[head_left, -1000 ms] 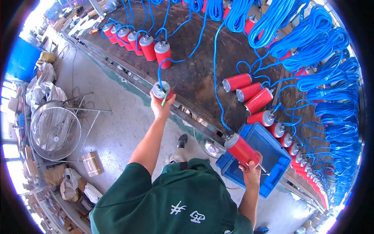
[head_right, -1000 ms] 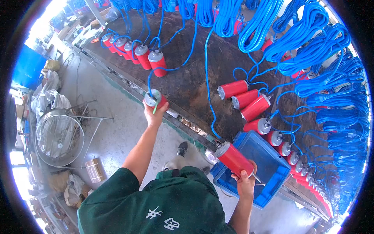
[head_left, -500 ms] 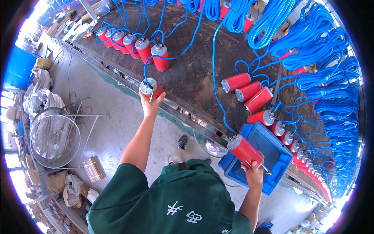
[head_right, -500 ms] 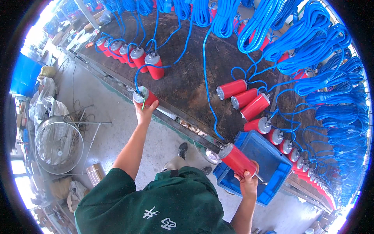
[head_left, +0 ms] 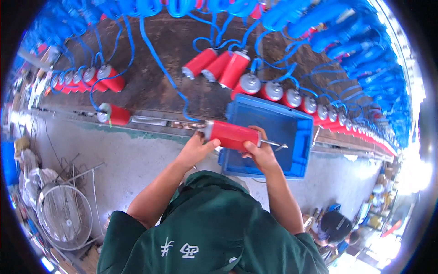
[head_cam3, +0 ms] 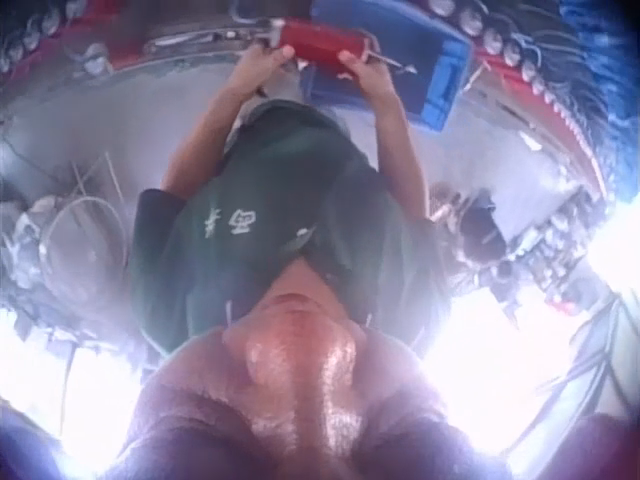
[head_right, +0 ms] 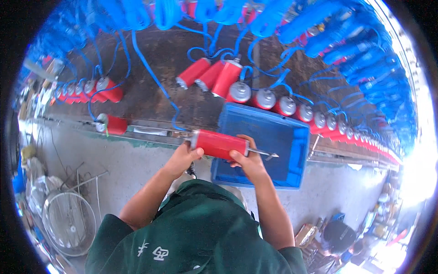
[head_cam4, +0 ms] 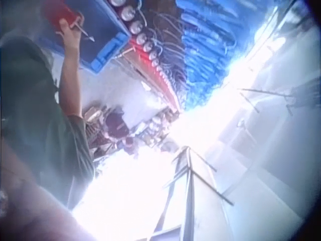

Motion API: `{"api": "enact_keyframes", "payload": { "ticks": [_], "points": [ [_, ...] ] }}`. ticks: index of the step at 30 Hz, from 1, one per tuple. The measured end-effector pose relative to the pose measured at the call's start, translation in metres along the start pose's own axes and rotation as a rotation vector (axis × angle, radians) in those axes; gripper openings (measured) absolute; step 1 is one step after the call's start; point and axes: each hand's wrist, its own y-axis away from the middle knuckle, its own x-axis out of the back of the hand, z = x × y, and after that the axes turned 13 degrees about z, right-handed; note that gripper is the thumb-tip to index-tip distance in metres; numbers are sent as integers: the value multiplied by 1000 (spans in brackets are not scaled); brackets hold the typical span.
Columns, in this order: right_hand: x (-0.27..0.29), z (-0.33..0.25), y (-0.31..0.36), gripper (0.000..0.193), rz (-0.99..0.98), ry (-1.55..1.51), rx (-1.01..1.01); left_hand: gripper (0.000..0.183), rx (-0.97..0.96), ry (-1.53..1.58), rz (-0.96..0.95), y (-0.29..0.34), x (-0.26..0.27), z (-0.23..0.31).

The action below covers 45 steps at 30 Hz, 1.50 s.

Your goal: The person assembles industrial components by tightening a nut with a wrench, dipping the red cylindrical component into a blue bin of liquid, and then reattaching it to the assembly line.

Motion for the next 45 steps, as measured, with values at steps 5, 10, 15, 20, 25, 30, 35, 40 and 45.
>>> {"api": "enact_keyframes", "payload": {
  "ticks": [5,10,15,20,25,30,35,40,45],
  "points": [
    [15,-3,2,90,-8,65,-8,71,290,184,303,6,-57,12],
    [50,-17,24,93,-166,47,-170,58,208,239,367,6,-73,6],
    [185,-83,72,32,0,36,42,58,101,274,405,8,-63,3],
    [356,-8,-35,29,1029,546,248,62,85,256,312,-4,-64,-1],
    [379,46,-106,37,1081,933,64,56,98,329,393,3,-73,6],
    [401,42,-101,43,1031,923,-12,67,148,317,432,1,-76,3],
    [386,15,-26,28,886,238,202,55,159,336,390,1,-69,4],
    [297,-68,88,43,812,34,529,52,149,358,335,-3,-65,-1],
    [215,-98,107,33,600,-148,467,54,171,346,311,-7,-69,4]
  ]
}}
